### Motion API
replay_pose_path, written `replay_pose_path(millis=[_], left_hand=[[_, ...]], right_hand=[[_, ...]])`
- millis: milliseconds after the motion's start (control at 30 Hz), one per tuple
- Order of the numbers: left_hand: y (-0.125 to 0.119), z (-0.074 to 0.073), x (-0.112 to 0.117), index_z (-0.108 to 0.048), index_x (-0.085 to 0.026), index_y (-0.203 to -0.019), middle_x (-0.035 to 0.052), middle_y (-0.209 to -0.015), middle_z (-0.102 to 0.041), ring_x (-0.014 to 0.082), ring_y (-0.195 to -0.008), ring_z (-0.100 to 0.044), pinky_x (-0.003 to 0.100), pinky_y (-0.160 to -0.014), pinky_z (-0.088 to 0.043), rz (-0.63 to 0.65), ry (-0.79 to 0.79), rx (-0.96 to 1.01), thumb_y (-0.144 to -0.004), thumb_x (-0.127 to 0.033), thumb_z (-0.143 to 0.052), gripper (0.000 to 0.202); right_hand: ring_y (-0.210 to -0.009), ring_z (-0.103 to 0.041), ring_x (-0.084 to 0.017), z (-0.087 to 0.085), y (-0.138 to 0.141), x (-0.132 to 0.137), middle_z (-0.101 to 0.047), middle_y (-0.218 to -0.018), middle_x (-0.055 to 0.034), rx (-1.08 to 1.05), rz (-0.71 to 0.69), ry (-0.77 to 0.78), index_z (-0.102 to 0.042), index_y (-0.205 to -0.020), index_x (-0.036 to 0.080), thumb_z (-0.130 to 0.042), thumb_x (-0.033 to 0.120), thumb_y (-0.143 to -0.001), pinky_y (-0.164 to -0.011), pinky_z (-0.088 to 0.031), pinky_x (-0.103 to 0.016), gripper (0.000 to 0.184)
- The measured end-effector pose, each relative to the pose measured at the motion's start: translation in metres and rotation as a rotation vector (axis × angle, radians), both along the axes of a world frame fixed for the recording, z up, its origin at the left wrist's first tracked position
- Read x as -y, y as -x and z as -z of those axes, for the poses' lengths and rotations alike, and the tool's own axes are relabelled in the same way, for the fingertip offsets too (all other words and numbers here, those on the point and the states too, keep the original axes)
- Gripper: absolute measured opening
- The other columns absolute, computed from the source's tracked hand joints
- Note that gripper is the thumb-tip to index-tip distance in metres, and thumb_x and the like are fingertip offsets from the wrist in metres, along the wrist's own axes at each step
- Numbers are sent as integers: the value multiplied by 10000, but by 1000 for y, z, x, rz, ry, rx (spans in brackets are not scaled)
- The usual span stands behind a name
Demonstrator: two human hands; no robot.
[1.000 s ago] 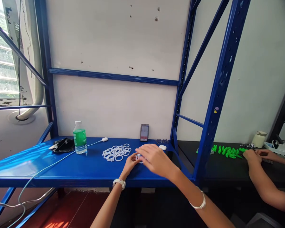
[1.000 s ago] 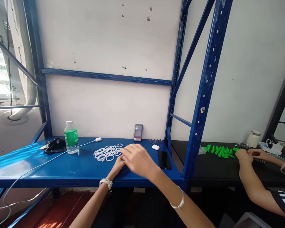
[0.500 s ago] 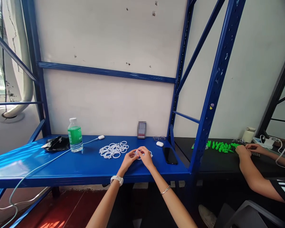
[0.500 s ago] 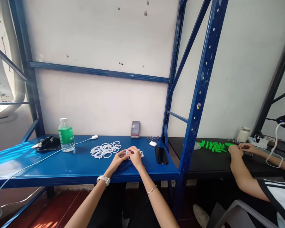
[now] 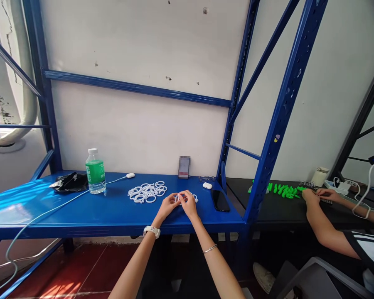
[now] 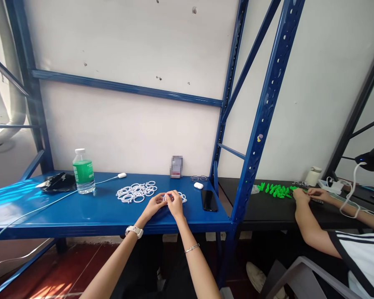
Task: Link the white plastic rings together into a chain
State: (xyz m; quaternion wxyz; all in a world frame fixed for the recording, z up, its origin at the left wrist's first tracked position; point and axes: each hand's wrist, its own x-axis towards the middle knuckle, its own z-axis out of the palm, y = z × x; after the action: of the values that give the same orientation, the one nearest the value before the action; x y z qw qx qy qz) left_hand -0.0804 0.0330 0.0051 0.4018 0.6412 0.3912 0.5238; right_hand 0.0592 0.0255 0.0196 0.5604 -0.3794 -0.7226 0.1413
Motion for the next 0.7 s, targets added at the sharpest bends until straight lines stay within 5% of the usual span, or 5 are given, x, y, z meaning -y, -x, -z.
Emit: replay_pose_path(millis=[700], left_hand=[[0, 0, 0, -618, -142, -1107, 68, -853, -697, 195, -752, -656, 271, -676, -509, -1, -43, -27, -675, -506, -718, 574]], right_hand=[[-770, -661, -184, 1, -2, 0, -685, -832, -50, -42, -106, 59, -642, -915, 202, -493, 414, -895, -696, -538, -277, 260]])
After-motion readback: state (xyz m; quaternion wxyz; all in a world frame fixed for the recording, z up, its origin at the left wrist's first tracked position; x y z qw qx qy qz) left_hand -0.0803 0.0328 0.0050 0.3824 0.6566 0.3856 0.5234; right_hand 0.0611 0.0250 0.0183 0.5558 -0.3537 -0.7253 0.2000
